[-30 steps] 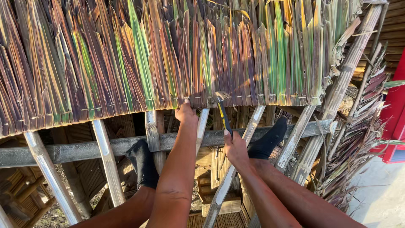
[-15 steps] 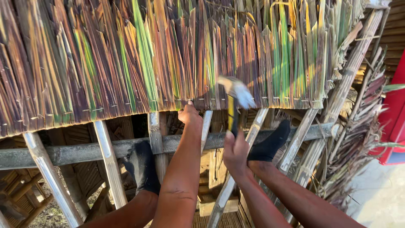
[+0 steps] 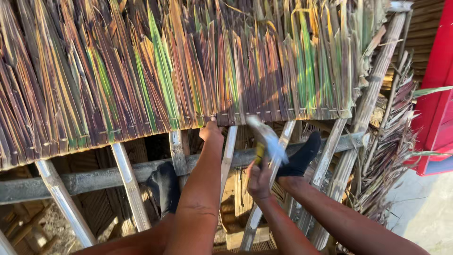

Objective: The person secures woven palm-leaf mats to a bamboo roof frame using a hammer and nails. They repeatedly position mats, drive nails along the edges, and adjust the mats to align with the frame.

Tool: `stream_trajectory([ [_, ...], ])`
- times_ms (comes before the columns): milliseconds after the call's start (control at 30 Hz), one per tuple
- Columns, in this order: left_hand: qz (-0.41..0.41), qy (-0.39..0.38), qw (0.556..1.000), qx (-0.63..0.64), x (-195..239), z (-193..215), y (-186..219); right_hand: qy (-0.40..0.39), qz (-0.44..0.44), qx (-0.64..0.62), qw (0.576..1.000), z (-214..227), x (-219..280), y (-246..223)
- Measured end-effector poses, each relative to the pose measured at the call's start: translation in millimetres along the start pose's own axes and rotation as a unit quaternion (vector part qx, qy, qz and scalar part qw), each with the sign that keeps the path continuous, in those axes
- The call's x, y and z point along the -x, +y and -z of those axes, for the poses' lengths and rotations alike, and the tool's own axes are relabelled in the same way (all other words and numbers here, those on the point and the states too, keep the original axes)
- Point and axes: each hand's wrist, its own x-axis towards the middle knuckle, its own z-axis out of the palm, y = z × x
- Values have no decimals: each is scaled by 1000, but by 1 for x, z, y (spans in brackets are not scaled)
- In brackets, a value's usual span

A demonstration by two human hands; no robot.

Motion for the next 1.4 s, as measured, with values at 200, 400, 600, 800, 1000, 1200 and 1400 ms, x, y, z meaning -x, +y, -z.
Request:
stream_trajectory([
  [200, -12, -25, 998, -63, 33, -2, 23, -35, -137, 163, 976, -14, -19, 34],
  [400, -38, 8, 980, -195, 78, -8, 27, -117, -219, 291, 924, -13, -9, 16],
  [600, -43, -219, 941, -255, 71, -11, 51, -66, -239, 175, 953, 9, 5, -61],
  [800, -94, -335, 896, -276, 163, -9, 67, -27, -222, 105, 969, 51, 33, -167],
  [1000, -250, -465, 809, -259, 301, 32, 85, 3, -223, 56, 973, 103, 63, -237],
  [1200, -213, -498, 805, -242, 359, 78, 71, 11, -207, 40, 978, 133, 116, -267],
  [1400, -106, -554, 786, -254, 368, 113, 81, -14, -138, 18, 990, 130, 154, -259],
])
